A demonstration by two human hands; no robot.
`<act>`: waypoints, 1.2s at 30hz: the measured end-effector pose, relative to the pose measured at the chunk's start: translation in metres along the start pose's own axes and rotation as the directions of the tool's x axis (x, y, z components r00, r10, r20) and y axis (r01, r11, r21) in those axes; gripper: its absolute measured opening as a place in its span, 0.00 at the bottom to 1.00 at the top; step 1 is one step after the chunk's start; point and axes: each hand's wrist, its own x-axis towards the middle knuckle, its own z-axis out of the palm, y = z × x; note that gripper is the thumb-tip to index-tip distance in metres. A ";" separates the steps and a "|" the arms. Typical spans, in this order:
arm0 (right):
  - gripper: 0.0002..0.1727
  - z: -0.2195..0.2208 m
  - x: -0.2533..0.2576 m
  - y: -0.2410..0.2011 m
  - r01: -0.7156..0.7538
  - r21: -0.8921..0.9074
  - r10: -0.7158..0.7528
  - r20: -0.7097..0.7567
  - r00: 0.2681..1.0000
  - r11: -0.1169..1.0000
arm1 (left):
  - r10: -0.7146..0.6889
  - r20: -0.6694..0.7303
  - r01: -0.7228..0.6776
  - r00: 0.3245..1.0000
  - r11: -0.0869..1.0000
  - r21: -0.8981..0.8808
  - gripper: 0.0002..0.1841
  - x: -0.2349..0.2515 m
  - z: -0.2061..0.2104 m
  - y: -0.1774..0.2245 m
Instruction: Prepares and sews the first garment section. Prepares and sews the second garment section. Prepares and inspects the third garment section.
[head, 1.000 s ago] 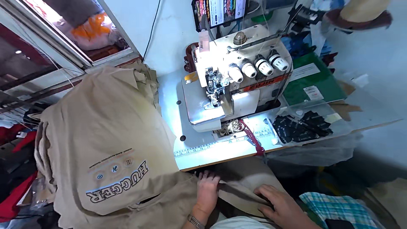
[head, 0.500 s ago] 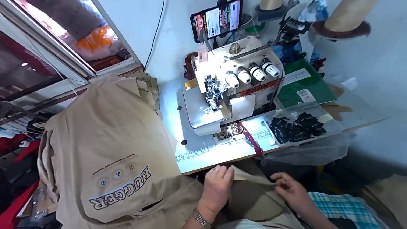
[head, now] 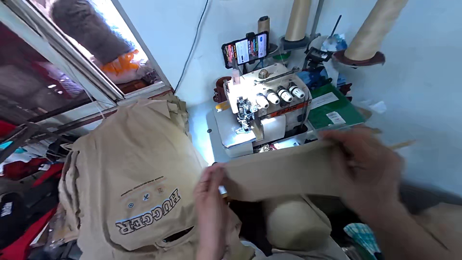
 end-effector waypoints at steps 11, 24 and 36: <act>0.14 0.131 -0.035 -0.173 -0.340 0.846 -0.682 0.533 0.500 0.411 | 0.544 0.281 -0.500 0.790 0.308 0.809 0.11 0.083 -0.136 0.073; 0.16 0.214 -0.002 -0.083 -0.980 -0.175 -0.048 0.982 -0.181 0.098 | -0.262 0.253 -0.066 0.931 0.562 0.825 0.15 0.113 -0.140 -0.110; 0.13 0.285 0.010 -0.115 -0.980 0.199 0.273 0.942 0.195 0.014 | 0.131 0.235 -0.213 0.963 0.905 0.369 0.06 0.104 -0.157 -0.120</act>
